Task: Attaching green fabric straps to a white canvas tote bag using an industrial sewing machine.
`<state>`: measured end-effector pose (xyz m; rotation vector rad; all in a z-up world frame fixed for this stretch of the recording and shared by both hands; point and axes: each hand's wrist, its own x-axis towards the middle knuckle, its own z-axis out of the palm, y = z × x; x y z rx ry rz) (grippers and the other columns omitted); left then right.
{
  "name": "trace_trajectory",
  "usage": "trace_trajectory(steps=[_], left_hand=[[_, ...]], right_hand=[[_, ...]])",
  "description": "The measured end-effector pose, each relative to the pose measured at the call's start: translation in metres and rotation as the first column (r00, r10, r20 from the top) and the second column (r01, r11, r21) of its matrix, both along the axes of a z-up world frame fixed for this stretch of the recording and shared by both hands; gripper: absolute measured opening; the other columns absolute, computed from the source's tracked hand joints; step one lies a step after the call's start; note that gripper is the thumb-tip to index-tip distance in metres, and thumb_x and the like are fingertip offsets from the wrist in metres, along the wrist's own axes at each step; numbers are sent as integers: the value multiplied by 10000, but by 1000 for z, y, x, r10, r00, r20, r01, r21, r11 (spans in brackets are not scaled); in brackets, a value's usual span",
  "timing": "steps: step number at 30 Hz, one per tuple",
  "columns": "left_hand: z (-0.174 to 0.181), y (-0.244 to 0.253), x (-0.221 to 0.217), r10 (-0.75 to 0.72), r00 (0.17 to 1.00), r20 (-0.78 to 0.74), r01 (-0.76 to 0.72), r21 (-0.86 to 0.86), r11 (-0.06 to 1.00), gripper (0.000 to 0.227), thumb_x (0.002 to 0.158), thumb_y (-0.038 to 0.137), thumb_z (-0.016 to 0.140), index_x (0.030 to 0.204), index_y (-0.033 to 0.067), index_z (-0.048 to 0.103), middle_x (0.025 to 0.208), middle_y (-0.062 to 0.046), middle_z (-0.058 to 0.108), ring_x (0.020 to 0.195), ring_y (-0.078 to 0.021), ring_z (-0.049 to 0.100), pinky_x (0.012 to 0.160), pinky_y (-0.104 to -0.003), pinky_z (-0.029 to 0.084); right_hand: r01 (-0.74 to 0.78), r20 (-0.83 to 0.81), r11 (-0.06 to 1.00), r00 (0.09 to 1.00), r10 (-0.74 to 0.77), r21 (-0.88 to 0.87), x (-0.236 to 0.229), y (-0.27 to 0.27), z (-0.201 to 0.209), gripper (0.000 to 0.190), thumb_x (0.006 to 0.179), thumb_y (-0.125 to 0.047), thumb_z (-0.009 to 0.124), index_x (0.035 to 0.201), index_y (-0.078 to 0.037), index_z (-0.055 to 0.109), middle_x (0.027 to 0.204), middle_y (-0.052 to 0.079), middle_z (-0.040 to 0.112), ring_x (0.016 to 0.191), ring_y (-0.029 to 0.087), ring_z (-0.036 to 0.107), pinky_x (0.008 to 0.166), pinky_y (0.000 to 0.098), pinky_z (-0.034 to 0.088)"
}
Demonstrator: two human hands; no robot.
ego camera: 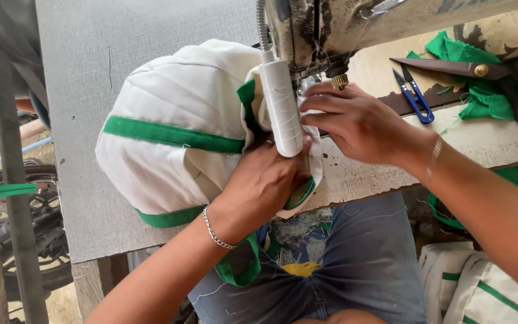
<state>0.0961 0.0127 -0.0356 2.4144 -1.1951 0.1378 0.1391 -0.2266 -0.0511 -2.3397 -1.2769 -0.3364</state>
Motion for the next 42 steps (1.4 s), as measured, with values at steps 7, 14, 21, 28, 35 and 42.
trace_trajectory(steps=[7,14,21,28,35,42], left_hand=[[20,-3,-1,62,937,344,-97,87,992,193,895,186,646,1032,89,741,950,-126,641,826,-324,669,604,-419,549],[14,18,-3,55,926,374,-201,362,910,316,898,395,693,1153,208,692,1197,-65,521,1158,-308,613,892,-449,538],[3,12,-7,111,945,308,-207,301,931,470,915,226,555,1376,139,538,1271,-79,504,1135,-317,552,769,-417,512],[-10,11,-14,55,956,288,-163,366,916,562,889,252,560,1435,120,564,1491,-71,421,1413,-388,404,1076,-526,420],[-15,8,-19,16,955,296,-94,251,963,547,929,191,484,1415,-45,570,1425,-138,541,1354,-265,515,1192,-462,357],[-16,4,-27,54,970,238,-129,314,941,555,901,236,523,1415,43,602,1585,-162,387,1128,-335,632,1142,-514,374]], right_hand=[[42,20,914,999,-37,-404,30,13,2,385,885,45,576,1208,-126,697,1269,35,661,1262,340,591,894,525,592],[58,-390,887,884,-258,-458,33,30,20,399,936,-29,529,1309,83,619,1214,325,671,1175,533,602,1018,720,409],[28,54,967,998,-14,-252,41,18,-30,376,970,-195,652,1336,-112,628,1092,121,680,888,366,678,618,498,536],[67,218,995,975,-50,-73,33,6,-48,195,1002,-196,767,1139,-61,734,1170,137,741,1136,356,708,920,546,520],[212,149,963,971,-188,-168,-2,7,-28,376,1057,-242,687,1380,-50,691,1360,144,717,1352,328,615,1089,593,419],[223,15,973,974,-224,65,-2,16,-20,509,932,-226,859,1294,76,666,1280,240,710,1181,458,648,1093,636,431]])
